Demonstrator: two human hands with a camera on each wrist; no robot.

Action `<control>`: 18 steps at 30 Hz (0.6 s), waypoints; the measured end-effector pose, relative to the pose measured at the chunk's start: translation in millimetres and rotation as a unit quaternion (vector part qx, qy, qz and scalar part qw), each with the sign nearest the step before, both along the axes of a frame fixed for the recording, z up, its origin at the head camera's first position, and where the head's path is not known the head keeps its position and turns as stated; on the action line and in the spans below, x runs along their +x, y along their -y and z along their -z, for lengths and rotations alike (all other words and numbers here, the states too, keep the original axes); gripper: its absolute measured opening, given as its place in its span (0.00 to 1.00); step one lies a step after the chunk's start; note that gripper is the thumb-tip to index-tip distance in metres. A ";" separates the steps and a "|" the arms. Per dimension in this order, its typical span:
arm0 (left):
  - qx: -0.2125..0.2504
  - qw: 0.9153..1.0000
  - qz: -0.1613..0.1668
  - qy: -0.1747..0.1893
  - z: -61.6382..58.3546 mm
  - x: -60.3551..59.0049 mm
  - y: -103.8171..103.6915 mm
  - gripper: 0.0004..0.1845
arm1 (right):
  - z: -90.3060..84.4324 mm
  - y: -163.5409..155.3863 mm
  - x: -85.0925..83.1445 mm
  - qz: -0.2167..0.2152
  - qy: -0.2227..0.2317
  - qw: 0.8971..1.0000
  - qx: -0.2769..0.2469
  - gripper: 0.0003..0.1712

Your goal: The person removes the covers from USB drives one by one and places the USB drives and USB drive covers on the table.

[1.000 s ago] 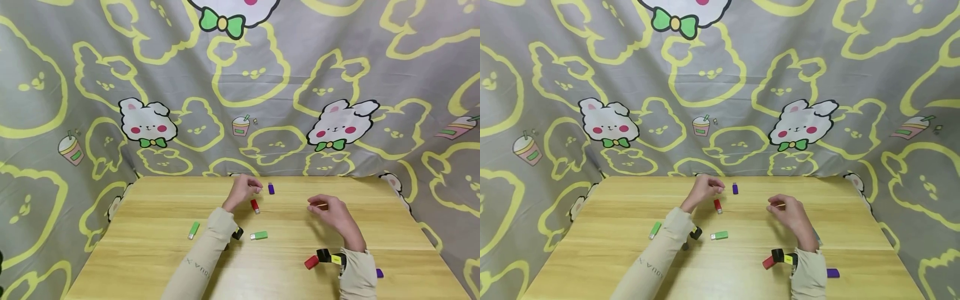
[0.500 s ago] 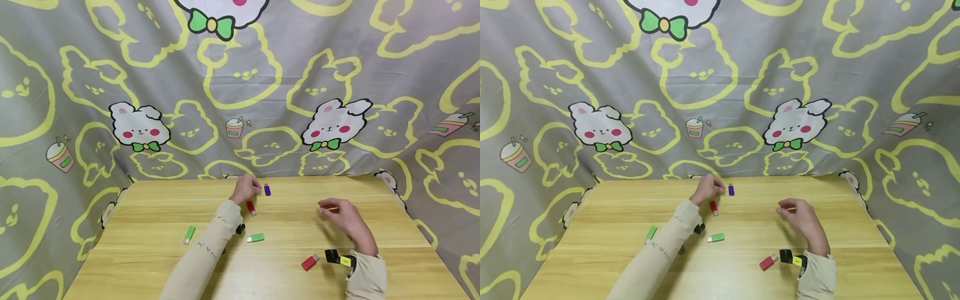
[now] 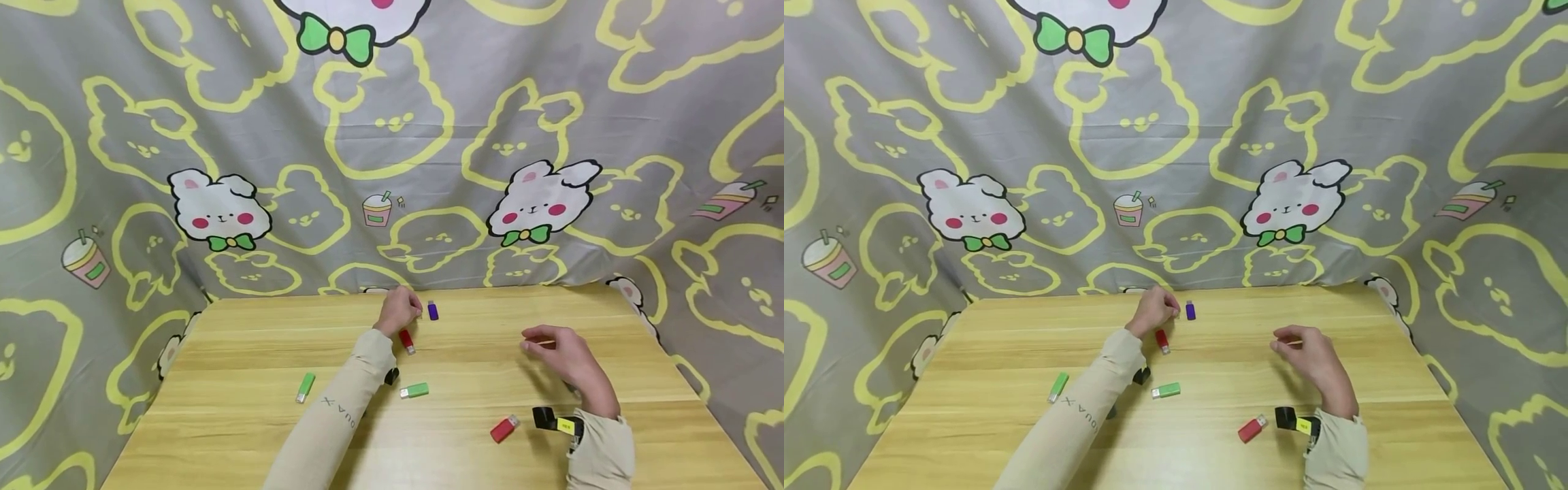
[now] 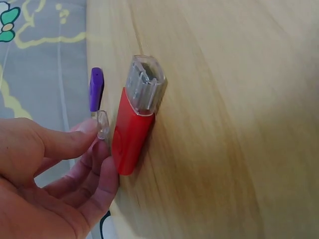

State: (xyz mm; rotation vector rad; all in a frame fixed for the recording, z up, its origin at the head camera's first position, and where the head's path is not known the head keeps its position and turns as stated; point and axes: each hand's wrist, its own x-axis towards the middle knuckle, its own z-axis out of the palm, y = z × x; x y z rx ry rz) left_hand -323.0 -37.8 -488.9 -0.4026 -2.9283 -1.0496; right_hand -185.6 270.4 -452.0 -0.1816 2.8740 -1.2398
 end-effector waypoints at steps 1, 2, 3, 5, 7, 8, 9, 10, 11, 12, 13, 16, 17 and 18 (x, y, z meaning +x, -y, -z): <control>0.004 1.000 0.000 0.001 0.7 -0.5 0.6 0.04 | 0.5 0.2 0.2 -0.001 0.000 1.000 -0.001 0.18; 0.009 1.000 0.001 0.004 1.0 -0.9 1.3 0.03 | 1.1 0.3 0.2 -0.001 0.000 1.000 -0.002 0.18; 0.016 1.000 0.003 0.006 1.0 -0.9 2.4 0.03 | 1.3 0.5 0.4 -0.001 0.000 1.000 -0.003 0.18; 0.033 0.999 0.008 0.011 -0.5 -0.2 5.4 0.02 | 1.0 0.6 0.5 -0.002 -0.001 1.000 -0.005 0.19; 0.054 0.998 0.013 0.010 -3.3 2.5 10.0 0.03 | 1.0 1.3 0.6 -0.004 -0.001 1.000 -0.005 0.19; 0.066 0.998 0.016 0.010 -5.2 4.7 12.5 0.04 | 1.1 1.4 0.2 -0.007 -0.003 1.000 -0.005 0.19; 0.078 0.997 0.018 0.008 -6.8 7.4 15.2 0.04 | 1.0 1.7 0.0 -0.008 -0.002 1.000 -0.005 0.19; 0.088 0.996 0.019 0.007 -8.6 10.5 17.9 0.05 | 1.0 2.1 -0.1 -0.008 0.000 1.000 -0.007 0.19; 0.100 0.995 0.021 0.002 -10.2 13.8 20.7 0.06 | 1.0 2.7 -0.1 -0.009 0.002 1.000 -0.008 0.19; 0.108 0.994 0.022 -0.001 -11.4 17.4 23.5 0.06 | 1.2 3.1 -0.2 -0.009 0.004 1.000 -0.010 0.19; 0.116 0.993 0.021 -0.003 -12.5 21.4 26.1 0.06 | 1.1 3.4 -0.4 -0.008 0.006 1.000 -0.011 0.19; 0.135 0.991 0.012 -0.012 -14.4 33.8 33.5 0.07 | 0.9 4.5 -1.1 -0.008 0.012 1.000 -0.016 0.19; 0.142 0.990 0.009 -0.016 -14.8 38.0 35.9 0.07 | 0.7 4.8 -1.5 -0.008 0.014 1.000 -0.017 0.20; 0.151 0.988 0.005 -0.017 -15.2 42.2 38.0 0.07 | 0.7 5.3 -1.9 -0.009 0.016 1.000 -0.019 0.20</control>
